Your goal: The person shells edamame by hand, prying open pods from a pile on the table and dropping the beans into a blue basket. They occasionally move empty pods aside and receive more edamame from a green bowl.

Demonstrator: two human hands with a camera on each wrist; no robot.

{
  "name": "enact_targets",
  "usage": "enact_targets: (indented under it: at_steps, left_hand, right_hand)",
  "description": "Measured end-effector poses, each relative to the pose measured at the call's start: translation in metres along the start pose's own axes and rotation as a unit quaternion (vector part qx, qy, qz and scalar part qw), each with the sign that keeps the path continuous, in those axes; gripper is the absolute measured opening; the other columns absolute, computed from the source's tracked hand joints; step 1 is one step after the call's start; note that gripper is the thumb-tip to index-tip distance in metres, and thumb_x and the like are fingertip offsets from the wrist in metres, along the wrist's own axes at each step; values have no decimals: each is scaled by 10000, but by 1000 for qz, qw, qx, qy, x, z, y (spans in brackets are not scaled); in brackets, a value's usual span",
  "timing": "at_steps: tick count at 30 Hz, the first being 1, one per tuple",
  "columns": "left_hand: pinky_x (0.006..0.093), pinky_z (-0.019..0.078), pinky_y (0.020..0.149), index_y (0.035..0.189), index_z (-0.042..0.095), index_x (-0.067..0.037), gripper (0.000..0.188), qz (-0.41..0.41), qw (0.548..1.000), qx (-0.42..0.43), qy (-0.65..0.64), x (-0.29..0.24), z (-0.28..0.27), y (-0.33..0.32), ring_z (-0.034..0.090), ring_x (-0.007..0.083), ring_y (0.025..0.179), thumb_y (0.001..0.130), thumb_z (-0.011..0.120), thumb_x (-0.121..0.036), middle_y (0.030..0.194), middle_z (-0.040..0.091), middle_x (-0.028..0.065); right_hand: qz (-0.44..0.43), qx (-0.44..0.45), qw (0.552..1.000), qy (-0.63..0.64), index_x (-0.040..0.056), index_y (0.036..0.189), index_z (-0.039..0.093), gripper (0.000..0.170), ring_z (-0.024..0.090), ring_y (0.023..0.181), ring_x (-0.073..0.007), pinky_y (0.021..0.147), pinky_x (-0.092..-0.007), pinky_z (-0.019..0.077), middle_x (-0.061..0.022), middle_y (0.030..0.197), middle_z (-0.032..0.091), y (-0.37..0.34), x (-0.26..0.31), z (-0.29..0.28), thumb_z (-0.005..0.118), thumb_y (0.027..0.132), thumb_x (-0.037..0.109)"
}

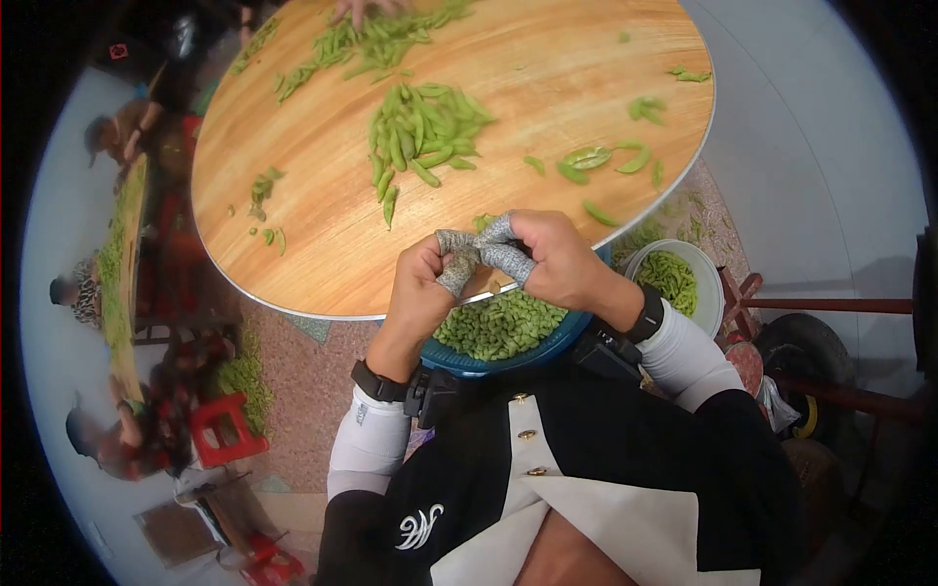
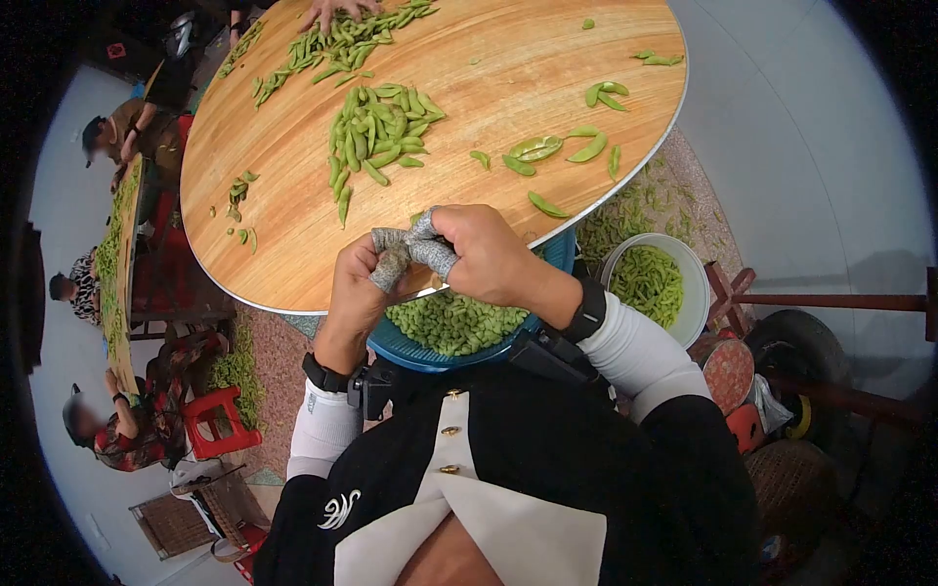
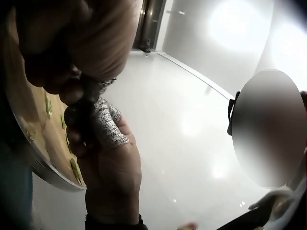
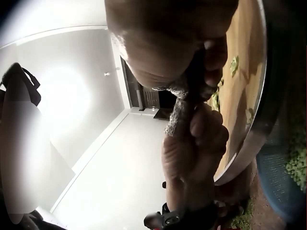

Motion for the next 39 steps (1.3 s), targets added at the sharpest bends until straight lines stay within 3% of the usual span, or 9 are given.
enact_targets:
  at_steps: [7,12,14,16,22,28,33,35,39]
  left_hand:
    - [168,401,568,872,510,-8,97,30,994,57,-87,14,1,3,488,32,672,786,516,-54,751,531,-15]
    - [230,422,611,842,530,-14,118,78,990,90,80,-3,17,-21,532,102,696,739,568,-58,752,554,27]
    - [286,434,673,829,552,-13,163,251,918,161,260,-36,45,-41,560,225,752,679,605,-46,782,571,91]
    - [322,428,721,832,569,-17,202,270,913,140,273,-48,43,-45,541,306,814,639,624,-44,817,567,133]
    - [227,435,655,856,561,19,127,138,948,-63,281,-37,-34,-7,540,97,695,739,574,-31,769,587,51]
    - [217,439,620,884,557,17,145,132,978,-6,159,-21,-35,-1,534,92,678,750,570,-35,732,577,34]
    - [274,439,576,843,552,24,195,143,915,-175,334,-46,-73,14,550,180,614,715,619,-107,674,567,114]
    - [392,419,544,803,533,24,235,187,838,-200,472,-51,-82,29,529,351,602,675,632,-147,647,538,202]
    - [397,400,544,809,497,51,236,166,791,-178,562,-52,-82,48,514,388,639,674,610,-105,665,520,240]
  right_hand:
    - [176,24,960,215,-15,806,555,85,486,631,-83,562,-255,417,-29,686,558,-10,-33,-1,546,744,43]
    - [29,-108,979,-168,-30,862,549,158,536,665,-126,591,-262,433,-83,726,586,-8,-17,-78,569,741,69]
    - [53,-140,972,-179,-32,896,544,187,544,678,-135,596,-266,435,-92,744,590,-11,-19,-90,570,745,77]
    - [74,-173,964,-189,-33,929,538,217,551,691,-145,601,-269,437,-101,762,595,-11,-17,-92,570,749,85]
    - [129,76,975,163,-33,1131,396,395,511,642,-79,544,-203,432,-69,784,556,7,-31,27,528,806,149]
    - [241,-24,938,249,-36,1191,294,475,465,506,-62,410,-164,364,-77,734,541,12,-70,-19,511,812,151]
    - [242,-220,905,271,-25,1099,391,349,448,482,-50,380,-165,348,-72,686,551,-11,-81,-88,514,813,130]
    - [240,-199,906,286,-12,1061,427,289,446,489,-45,386,-161,346,-60,689,553,-13,-76,-82,506,818,123]
    - [244,-140,917,284,20,947,524,166,450,517,-26,426,-142,354,-11,697,554,-18,-70,-54,509,825,132]
Point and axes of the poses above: each hand's wrist, its own y-axis towards the middle knuckle, its own z-axis out of the palm, x = y × z, the point moved 9 cm from there along y, towards the middle knuckle
